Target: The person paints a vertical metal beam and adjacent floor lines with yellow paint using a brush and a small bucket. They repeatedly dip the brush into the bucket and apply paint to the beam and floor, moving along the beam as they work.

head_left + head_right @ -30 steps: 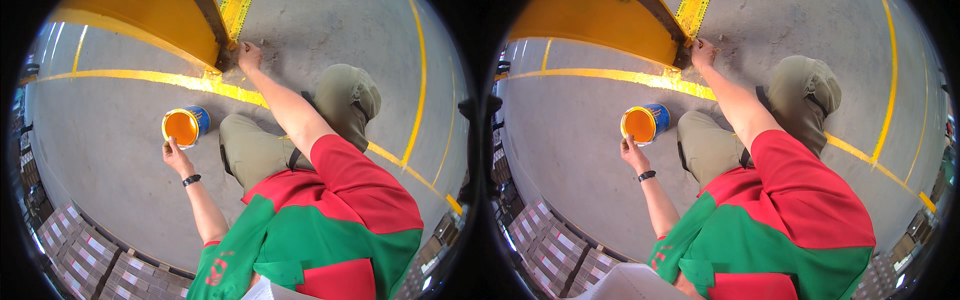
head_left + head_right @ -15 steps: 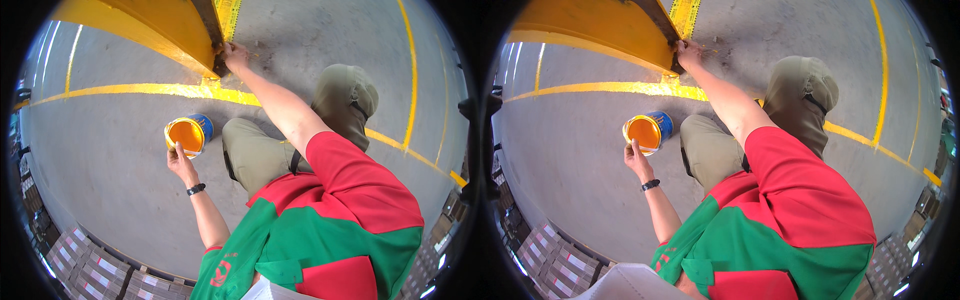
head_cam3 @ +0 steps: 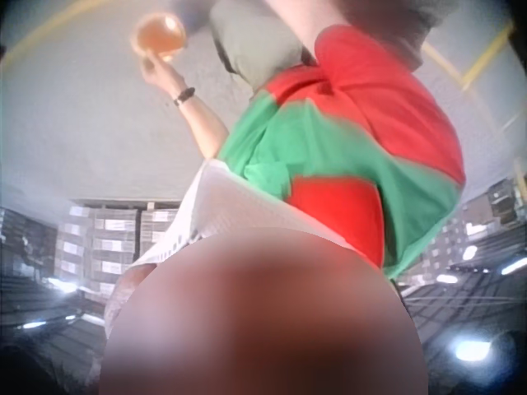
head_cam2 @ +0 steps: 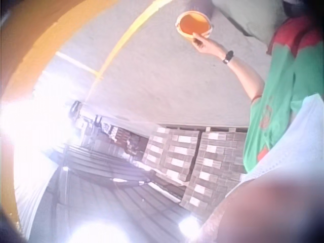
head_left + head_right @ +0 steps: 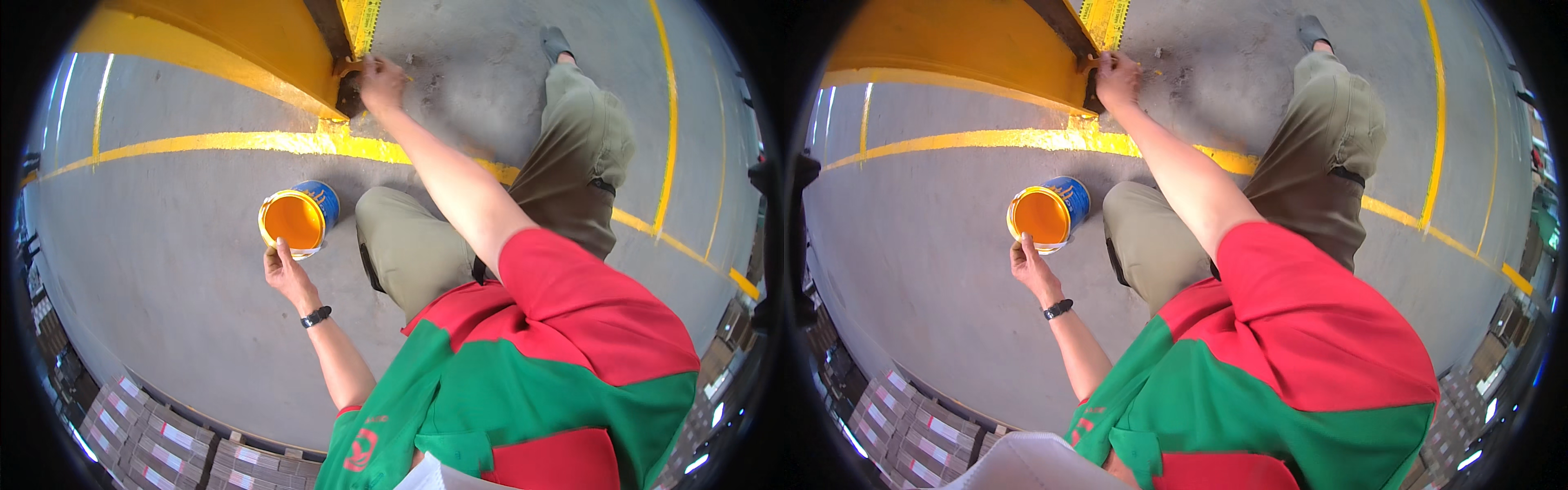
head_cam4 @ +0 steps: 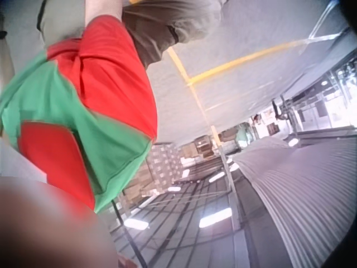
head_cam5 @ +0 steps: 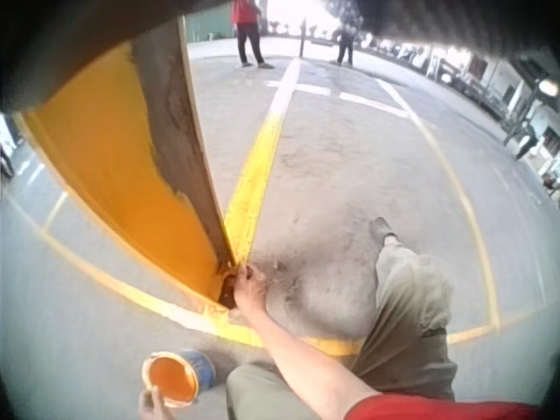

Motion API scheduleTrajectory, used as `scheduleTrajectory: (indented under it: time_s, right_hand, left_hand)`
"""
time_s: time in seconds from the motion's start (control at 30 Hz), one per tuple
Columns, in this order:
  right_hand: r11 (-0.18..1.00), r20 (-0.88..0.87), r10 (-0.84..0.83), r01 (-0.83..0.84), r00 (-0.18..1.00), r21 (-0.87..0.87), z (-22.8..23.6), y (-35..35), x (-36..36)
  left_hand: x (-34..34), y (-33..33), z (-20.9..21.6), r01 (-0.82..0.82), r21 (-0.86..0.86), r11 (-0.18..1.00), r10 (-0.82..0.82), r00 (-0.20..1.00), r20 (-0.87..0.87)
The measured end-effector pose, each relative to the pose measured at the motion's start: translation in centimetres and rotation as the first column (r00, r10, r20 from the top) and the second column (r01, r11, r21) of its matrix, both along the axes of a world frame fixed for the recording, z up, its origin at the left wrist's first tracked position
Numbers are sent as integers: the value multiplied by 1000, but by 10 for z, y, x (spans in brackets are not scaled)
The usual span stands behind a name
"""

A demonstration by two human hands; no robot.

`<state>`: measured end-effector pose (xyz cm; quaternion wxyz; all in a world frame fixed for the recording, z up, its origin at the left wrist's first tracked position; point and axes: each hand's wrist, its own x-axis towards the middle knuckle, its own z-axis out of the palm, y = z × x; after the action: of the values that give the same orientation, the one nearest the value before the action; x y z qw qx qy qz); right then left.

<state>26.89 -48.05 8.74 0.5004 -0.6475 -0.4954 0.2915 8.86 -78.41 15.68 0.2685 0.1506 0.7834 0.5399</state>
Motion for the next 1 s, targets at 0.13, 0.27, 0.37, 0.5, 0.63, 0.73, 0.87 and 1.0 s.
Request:
scheduleTrajectory:
  time_s: [0.13, 0.27, 0.37, 0.5, 0.63, 0.73, 0.87, 1.0]
  right_hand:
    - [996, 17, -31, 32, 999, -82, 6, -9, 19]
    - [970, -3, 207, -206, 978, -131, -1, -7, 14]
    - [979, -109, 106, -123, 988, -160, -3, 3, 19]
    - [997, -10, 57, -58, 998, -55, 34, -12, 75]
    - [943, -62, 312, -317, 948, -103, 113, -46, 116]
    - [827, -107, 540, -550, 835, -118, 169, -64, 120]
    - [678, -117, 729, -735, 674, -14, 214, -79, 110]
    - [663, -160, 740, -748, 654, 9, 230, -102, 92]
  left_hand:
    - [2, 2, 2, -21, -10, 1000, 20, 999, -32]
    - [6, 6, 2, -27, -34, 999, 26, 998, -49]
    - [8, 12, 2, -19, 32, 999, 18, 1000, 10]
    - [14, 21, 11, -14, 140, 990, 8, 999, 48]
    - [18, 35, 26, -3, 186, 983, 7, 1000, -23]
    - [20, 45, 34, 9, 239, 971, 2, 999, -47]
    - [33, 49, 49, 9, 328, 945, -3, 1000, -18]
    - [52, 63, 72, 39, 461, 887, -32, 999, -23]
